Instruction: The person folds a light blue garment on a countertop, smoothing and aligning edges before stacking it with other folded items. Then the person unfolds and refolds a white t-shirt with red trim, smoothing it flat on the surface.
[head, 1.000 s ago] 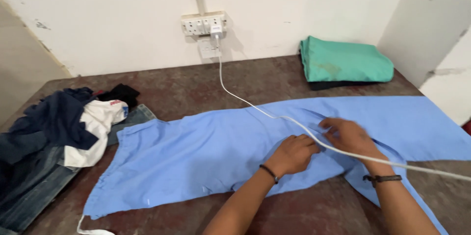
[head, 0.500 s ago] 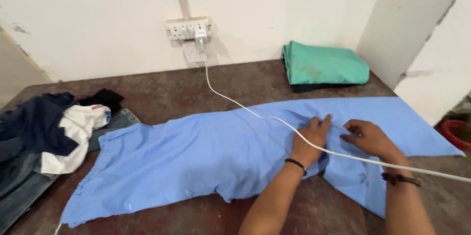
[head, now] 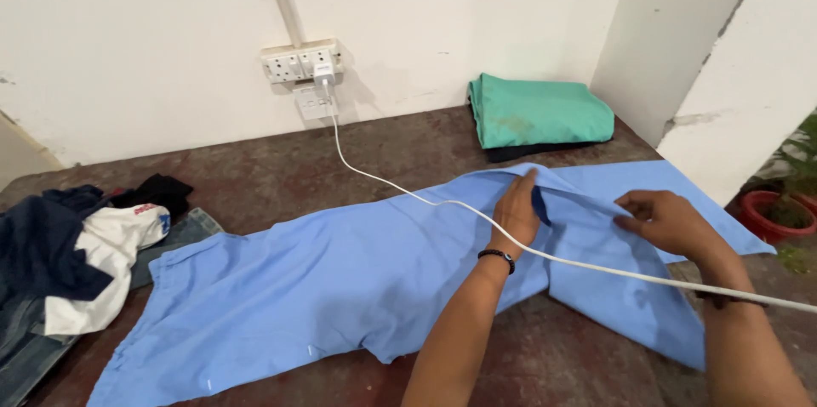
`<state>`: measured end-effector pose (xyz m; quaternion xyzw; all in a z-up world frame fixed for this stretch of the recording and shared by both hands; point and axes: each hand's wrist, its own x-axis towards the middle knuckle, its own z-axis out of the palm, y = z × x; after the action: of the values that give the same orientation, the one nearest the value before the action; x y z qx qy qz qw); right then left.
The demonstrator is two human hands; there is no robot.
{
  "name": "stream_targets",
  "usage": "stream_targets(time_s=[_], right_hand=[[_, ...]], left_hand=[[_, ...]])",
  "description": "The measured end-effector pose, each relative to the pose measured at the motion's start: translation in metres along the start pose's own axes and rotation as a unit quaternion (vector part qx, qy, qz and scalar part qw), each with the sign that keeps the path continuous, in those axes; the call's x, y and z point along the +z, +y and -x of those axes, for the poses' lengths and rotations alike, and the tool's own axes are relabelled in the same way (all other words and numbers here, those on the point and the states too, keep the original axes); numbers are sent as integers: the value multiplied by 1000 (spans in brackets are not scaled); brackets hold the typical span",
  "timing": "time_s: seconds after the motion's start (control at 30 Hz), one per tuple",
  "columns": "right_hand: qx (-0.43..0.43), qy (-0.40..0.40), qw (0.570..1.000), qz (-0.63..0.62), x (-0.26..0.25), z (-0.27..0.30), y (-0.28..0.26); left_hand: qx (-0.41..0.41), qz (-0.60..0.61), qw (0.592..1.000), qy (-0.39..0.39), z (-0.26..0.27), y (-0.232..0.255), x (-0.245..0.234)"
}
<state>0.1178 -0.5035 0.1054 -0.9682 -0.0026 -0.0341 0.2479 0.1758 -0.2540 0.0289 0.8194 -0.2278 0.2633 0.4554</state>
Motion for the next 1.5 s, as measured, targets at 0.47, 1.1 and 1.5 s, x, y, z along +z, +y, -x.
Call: stream_targets(time_s=[0.47, 1.1, 1.5], right_hand=[[134, -196, 971, 40, 24, 26, 53], [25, -79, 991, -106, 15, 22, 56], [-38, 285, 956, 55, 22, -30, 89]], left_hand=[[38, -130, 982, -135, 58, -4, 9], [26, -99, 979, -174, 57, 22, -14], [103, -126, 979, -124, 64, 1, 8]])
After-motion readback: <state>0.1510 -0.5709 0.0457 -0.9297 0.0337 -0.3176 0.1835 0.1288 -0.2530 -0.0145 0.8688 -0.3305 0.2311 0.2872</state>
